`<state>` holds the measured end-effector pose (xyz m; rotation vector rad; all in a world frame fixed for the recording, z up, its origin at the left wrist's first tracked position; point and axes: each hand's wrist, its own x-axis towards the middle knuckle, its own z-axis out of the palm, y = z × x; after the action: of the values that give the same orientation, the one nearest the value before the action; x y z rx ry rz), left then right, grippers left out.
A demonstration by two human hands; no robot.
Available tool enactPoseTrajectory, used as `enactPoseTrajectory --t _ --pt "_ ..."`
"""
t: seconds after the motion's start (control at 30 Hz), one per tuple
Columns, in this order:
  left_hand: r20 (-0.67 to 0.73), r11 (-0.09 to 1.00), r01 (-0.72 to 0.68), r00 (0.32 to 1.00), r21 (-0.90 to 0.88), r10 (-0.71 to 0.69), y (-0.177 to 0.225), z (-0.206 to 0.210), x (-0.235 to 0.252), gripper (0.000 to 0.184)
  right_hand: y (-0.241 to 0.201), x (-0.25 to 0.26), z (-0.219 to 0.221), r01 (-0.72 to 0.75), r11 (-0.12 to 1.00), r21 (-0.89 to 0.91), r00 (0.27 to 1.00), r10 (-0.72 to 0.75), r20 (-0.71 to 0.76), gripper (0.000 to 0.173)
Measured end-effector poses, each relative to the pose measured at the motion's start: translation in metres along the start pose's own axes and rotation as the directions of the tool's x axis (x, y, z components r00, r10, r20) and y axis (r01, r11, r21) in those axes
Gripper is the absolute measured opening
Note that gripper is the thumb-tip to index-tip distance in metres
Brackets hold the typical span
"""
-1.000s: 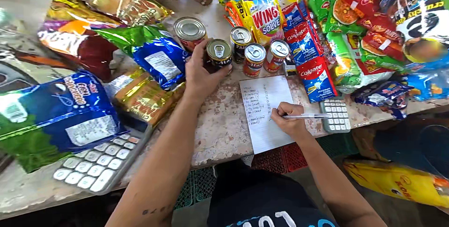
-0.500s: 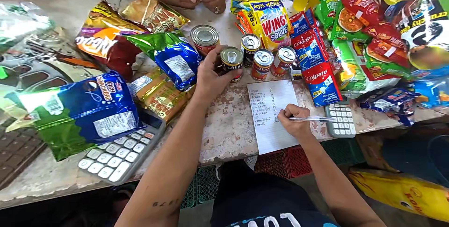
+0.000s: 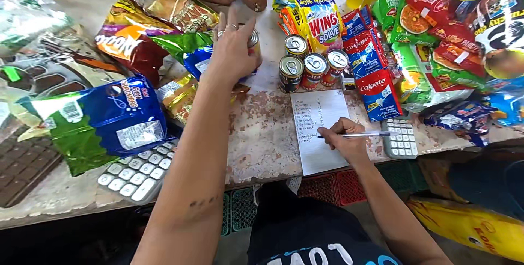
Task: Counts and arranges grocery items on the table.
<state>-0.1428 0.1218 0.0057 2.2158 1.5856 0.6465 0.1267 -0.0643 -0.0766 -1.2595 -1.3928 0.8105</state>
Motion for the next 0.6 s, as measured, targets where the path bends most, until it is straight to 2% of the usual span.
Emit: enactPoseTrajectory --t 0.1,0.17,0.23,0.3,0.37,0.53,0.6 --pt "0.085 0.998 0.011 0.996 0.055 -0.016 -0.01 -0.007 0.016 0.064 0.013 -0.004 0.007 0.098 0.992 -0.075 0.995 -0.097 0.015 0.028" --pt "-0.002 0.995 0.085 0.996 0.058 -0.085 -0.005 -0.005 0.012 0.062 0.013 -0.004 0.011 0.126 0.99 -0.069 0.992 -0.125 0.023 0.027" --pt "-0.114 0.977 0.21 0.972 0.037 -0.205 0.004 0.004 0.003 0.072 0.007 -0.006 0.019 0.149 0.988 -0.034 0.988 -0.148 0.035 0.026" --pt "-0.183 0.969 0.245 0.954 0.025 -0.236 0.007 0.015 -0.003 0.081 0.006 -0.006 0.028 0.166 0.986 -0.009 0.985 -0.165 0.046 0.027" --pt "-0.187 0.981 0.193 0.964 -0.004 -0.19 0.001 0.018 -0.008 0.083 0.011 -0.008 0.033 0.157 0.988 -0.008 0.987 -0.157 0.047 0.027" --pt "-0.054 0.982 -0.085 0.996 -0.169 0.077 -0.028 0.012 -0.011 0.071 0.013 -0.008 0.035 0.148 0.988 -0.052 0.988 -0.145 0.058 0.028" --pt "-0.054 0.969 -0.109 0.994 -0.223 0.099 -0.032 0.011 -0.009 0.071 0.016 -0.008 0.034 0.151 0.985 -0.08 0.987 -0.146 0.063 0.031"
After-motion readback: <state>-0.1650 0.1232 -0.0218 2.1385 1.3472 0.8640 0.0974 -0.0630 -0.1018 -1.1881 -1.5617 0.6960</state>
